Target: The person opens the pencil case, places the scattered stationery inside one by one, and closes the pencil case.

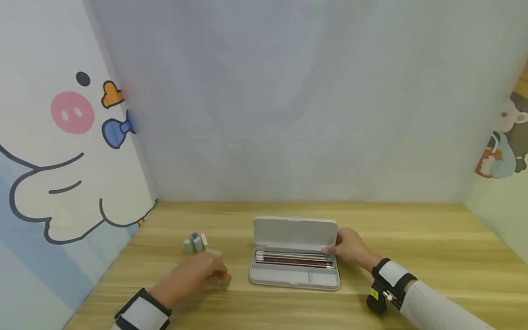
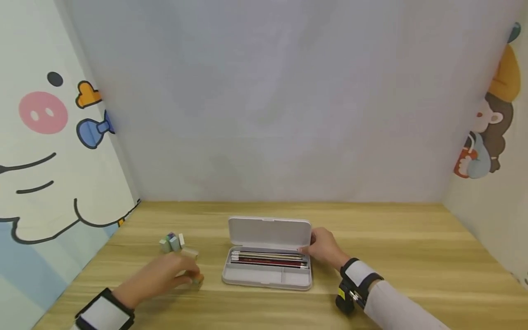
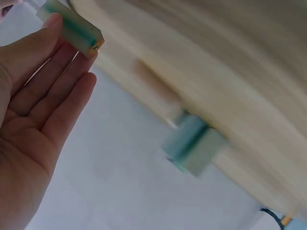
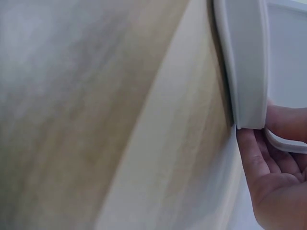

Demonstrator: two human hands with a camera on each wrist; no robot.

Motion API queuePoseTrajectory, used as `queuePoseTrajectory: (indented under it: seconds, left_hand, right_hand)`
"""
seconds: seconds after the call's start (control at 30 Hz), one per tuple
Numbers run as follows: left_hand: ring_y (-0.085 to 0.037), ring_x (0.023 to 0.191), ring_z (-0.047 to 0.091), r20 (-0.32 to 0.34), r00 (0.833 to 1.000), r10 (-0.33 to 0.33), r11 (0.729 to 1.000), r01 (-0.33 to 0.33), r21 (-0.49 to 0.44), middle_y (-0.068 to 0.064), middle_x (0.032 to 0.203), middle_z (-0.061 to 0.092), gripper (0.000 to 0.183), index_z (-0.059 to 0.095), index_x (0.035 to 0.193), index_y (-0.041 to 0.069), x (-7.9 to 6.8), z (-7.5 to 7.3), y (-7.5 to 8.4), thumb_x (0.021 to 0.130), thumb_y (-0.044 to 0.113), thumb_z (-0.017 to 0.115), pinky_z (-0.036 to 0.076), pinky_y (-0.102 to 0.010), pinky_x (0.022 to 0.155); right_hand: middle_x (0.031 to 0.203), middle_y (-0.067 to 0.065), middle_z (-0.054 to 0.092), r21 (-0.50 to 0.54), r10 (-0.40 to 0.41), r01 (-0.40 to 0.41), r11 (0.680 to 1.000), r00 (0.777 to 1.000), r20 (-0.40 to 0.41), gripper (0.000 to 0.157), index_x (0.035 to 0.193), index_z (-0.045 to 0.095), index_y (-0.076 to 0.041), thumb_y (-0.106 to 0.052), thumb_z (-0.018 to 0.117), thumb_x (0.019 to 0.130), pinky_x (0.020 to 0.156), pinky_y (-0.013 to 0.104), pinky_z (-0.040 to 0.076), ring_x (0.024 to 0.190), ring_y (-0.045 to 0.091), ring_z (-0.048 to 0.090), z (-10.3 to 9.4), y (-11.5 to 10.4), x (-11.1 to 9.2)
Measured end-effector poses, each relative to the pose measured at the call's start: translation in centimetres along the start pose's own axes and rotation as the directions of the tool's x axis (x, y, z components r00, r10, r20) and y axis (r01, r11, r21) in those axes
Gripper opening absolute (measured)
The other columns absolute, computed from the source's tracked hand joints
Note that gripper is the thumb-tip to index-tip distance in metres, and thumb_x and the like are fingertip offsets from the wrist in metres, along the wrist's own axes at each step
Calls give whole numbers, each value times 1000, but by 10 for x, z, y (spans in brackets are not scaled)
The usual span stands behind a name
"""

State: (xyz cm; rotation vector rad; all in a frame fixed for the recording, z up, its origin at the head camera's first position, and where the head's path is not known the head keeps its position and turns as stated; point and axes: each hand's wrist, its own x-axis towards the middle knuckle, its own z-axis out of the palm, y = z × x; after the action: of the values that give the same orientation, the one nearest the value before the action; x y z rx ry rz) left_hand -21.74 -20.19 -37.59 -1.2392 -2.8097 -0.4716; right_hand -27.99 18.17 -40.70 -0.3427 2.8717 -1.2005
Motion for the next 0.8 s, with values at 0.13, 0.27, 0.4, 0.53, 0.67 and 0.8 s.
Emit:
queuePoseTrajectory:
  seconds: [0.13, 0.27, 0.4, 0.53, 0.67, 0.8]
  left_hand:
    - [-1, 78, 56, -30, 1000, -6, 1000, 5, -11, 7, 85, 67, 12, 69, 88, 16, 27, -1, 14, 77, 10, 68, 53, -25, 69]
    - [1, 72, 55, -44, 998, 34, 999, -33, 31, 7, 82, 67, 10, 70, 88, 17, 56, 0, 25, 78, 14, 69, 51, -22, 64]
    - [3, 66, 52, -31, 998, 55, 997, -53, 63, 7, 80, 67, 8, 70, 86, 17, 85, 5, 38, 78, 18, 70, 48, -17, 60]
    - [4, 64, 50, 6, 1000, 23, 998, -23, 59, 8, 79, 67, 7, 70, 85, 18, 106, 12, 54, 77, 19, 70, 46, -13, 58]
    - [4, 60, 47, 9, 1000, 8, 997, -9, 81, 9, 75, 66, 6, 70, 82, 17, 116, 20, 65, 76, 19, 71, 43, -11, 55]
    - [3, 57, 44, 2, 1000, 9, 995, -9, 100, 13, 70, 62, 5, 70, 79, 18, 120, 30, 72, 75, 19, 72, 39, -11, 52]
  right_hand:
    - [90, 16, 67, -14, 10, -10, 1000, 1000, -1, 31, 93, 62, 5, -9, 76, 68, 77, 45, 51, 79, 20, 57, -4, -1, 5]
    - [95, 18, 67, -16, 28, -28, 999, 1000, 10, 34, 98, 62, 5, -9, 75, 70, 82, 48, 50, 85, 23, 58, -7, -2, 7]
    - [100, 20, 66, -15, 34, -34, 999, 999, 9, 38, 102, 61, 5, -9, 75, 70, 86, 49, 48, 92, 26, 59, -8, -2, 7]
    - [100, 20, 66, -12, 16, -16, 1000, 1000, 7, 38, 102, 61, 5, -9, 75, 70, 87, 49, 48, 92, 26, 59, -8, -3, 7]
    - [98, 19, 67, 0, 7, -7, 1000, 1000, 9, 36, 100, 62, 4, -10, 75, 70, 85, 48, 49, 89, 24, 59, -7, -3, 7]
    - [92, 17, 67, -4, 8, -8, 1000, 1000, 7, 33, 95, 62, 4, -10, 76, 68, 80, 46, 51, 82, 20, 59, -3, -1, 4]
